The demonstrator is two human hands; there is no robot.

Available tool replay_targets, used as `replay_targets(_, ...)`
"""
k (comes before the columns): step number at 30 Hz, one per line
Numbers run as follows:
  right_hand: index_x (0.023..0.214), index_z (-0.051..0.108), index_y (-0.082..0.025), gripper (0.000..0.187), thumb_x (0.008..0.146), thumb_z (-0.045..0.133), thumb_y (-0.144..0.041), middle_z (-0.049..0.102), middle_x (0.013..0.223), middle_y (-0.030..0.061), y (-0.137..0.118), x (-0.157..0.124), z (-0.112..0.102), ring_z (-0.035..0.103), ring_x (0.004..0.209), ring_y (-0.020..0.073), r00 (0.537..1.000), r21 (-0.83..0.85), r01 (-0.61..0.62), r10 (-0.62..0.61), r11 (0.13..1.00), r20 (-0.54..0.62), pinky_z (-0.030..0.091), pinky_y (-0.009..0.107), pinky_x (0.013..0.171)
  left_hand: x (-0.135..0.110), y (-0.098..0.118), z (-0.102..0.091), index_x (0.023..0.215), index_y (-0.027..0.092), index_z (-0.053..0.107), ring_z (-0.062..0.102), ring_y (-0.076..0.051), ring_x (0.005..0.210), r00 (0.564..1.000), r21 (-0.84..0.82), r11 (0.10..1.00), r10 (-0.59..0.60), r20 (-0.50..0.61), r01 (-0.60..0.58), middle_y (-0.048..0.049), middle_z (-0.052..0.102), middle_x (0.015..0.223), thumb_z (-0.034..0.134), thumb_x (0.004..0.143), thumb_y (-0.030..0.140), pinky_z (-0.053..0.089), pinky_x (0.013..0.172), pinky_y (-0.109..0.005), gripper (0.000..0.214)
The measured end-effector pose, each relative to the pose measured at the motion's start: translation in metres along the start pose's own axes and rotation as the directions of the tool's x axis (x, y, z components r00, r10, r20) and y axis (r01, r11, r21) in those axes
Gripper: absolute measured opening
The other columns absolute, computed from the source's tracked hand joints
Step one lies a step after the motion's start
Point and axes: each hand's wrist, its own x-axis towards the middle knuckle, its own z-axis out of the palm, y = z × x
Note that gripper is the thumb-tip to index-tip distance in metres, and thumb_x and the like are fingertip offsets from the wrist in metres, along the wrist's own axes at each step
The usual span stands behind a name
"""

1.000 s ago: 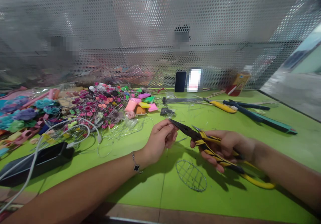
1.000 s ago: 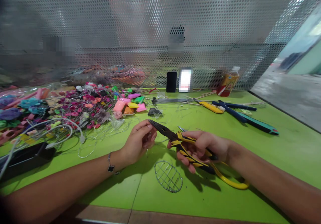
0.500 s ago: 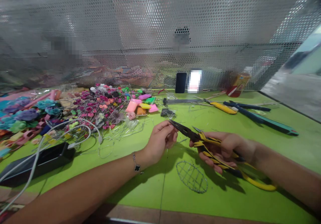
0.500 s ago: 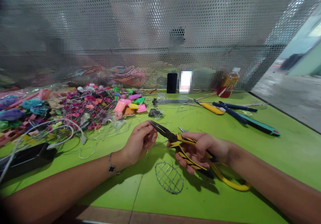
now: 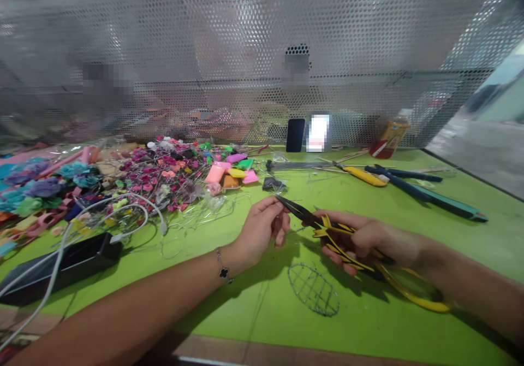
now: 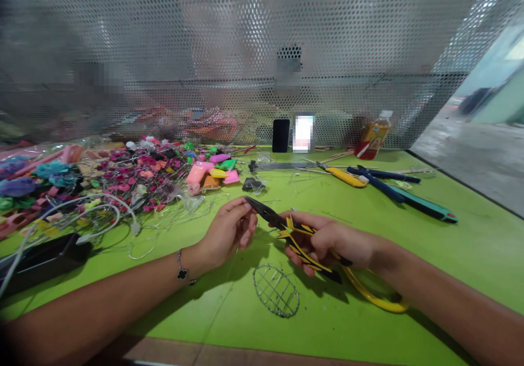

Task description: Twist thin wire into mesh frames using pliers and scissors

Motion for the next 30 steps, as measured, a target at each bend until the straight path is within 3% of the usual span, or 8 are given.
replay_targets(6,0.164,0.029,-0.021,0.106,0.062,0.056,-0.013,0.072,0.088,0.0036,-0.006,-0.005,-0.001,0.069,0.070,0.0188,0.997,-0.156,-0.054,0.044,0.986,-0.068,0.051,0.029,0.061,0.002,0.001,-0.002,0.080,0.017,0.060,0.052,-0.010,0.032,1.000,0.037,0.999,-0.019,0.021,0.018,0.0024,0.066,0.059,0.072,0.083,0.041,0.043,0.031,-0.022,0.027)
replay_targets(9,0.168,0.024,-0.022,0.103,0.070,0.056,-0.017,0.073,0.093,0.0048,-0.018,-0.013,0.003,0.070,0.076,0.0206,0.989,-0.371,-0.083,0.030,0.925,-0.146,0.054,0.032,0.068,0.002,0.002,-0.001,0.080,0.017,0.060,0.054,-0.012,0.032,0.999,0.078,0.996,-0.036,0.031,0.034,0.0019,0.066,0.058,0.072,0.083,0.040,0.045,0.030,-0.023,0.026)
replay_targets(11,0.167,0.031,-0.024,0.094,0.076,0.055,-0.019,0.075,0.108,0.0082,-0.027,-0.018,0.007,0.073,0.092,0.0256,0.982,-0.615,-0.080,-0.042,0.784,-0.182,0.057,0.038,0.078,0.002,0.003,-0.001,0.081,0.016,0.061,0.055,-0.012,0.032,0.998,0.091,0.995,-0.050,0.036,0.047,0.0019,0.066,0.058,0.071,0.082,0.039,0.045,0.030,-0.023,0.024)
replay_targets(14,0.162,0.044,-0.028,0.085,0.078,0.053,-0.017,0.070,0.140,0.0094,-0.036,-0.023,0.010,0.068,0.123,0.0330,0.967,-0.907,-0.081,-0.189,0.412,-0.173,0.056,0.046,0.098,0.003,0.002,-0.003,0.081,0.016,0.063,0.056,-0.013,0.033,0.995,0.090,0.993,-0.079,0.052,0.074,0.0017,0.065,0.056,0.070,0.082,0.036,0.047,0.031,-0.023,0.021)
replay_targets(16,0.161,0.045,-0.028,0.082,0.081,0.051,-0.015,0.070,0.142,0.0100,-0.036,-0.023,0.010,0.068,0.124,0.0336,0.957,-0.972,-0.113,-0.240,0.205,-0.162,0.055,0.048,0.100,0.004,0.001,-0.005,0.079,0.016,0.063,0.057,-0.013,0.034,0.993,0.085,0.992,-0.100,0.070,0.094,0.0013,0.065,0.056,0.069,0.082,0.034,0.049,0.033,-0.024,0.020)
replay_targets(19,0.162,0.044,-0.026,0.077,0.086,0.048,-0.012,0.077,0.127,0.0127,-0.030,-0.020,0.008,0.075,0.109,0.0321,0.943,-0.984,-0.178,-0.286,-0.004,-0.169,0.058,0.045,0.089,0.005,-0.001,-0.007,0.079,0.016,0.064,0.059,-0.014,0.036,0.990,0.088,0.991,-0.111,0.082,0.103,0.0005,0.066,0.056,0.070,0.082,0.035,0.052,0.035,-0.025,0.020)
replay_targets(23,0.161,0.046,-0.025,0.076,0.087,0.048,-0.009,0.078,0.127,0.0134,-0.023,-0.015,0.008,0.077,0.103,0.0332,0.928,-0.962,-0.227,-0.332,-0.150,-0.167,0.059,0.043,0.082,0.005,-0.002,-0.007,0.079,0.015,0.064,0.060,-0.014,0.037,0.993,0.085,0.991,-0.105,0.058,0.100,0.0003,0.066,0.056,0.073,0.081,0.038,0.052,0.036,-0.025,0.025)
replay_targets(30,0.159,0.047,-0.025,0.077,0.085,0.050,-0.007,0.076,0.133,0.0124,-0.020,-0.011,0.010,0.078,0.103,0.0335,0.920,-0.948,-0.242,-0.360,-0.206,-0.157,0.058,0.044,0.080,0.005,-0.001,-0.006,0.078,0.016,0.063,0.059,-0.013,0.037,0.995,0.086,0.992,-0.099,0.026,0.097,0.0009,0.065,0.056,0.072,0.082,0.037,0.051,0.037,-0.025,0.024)
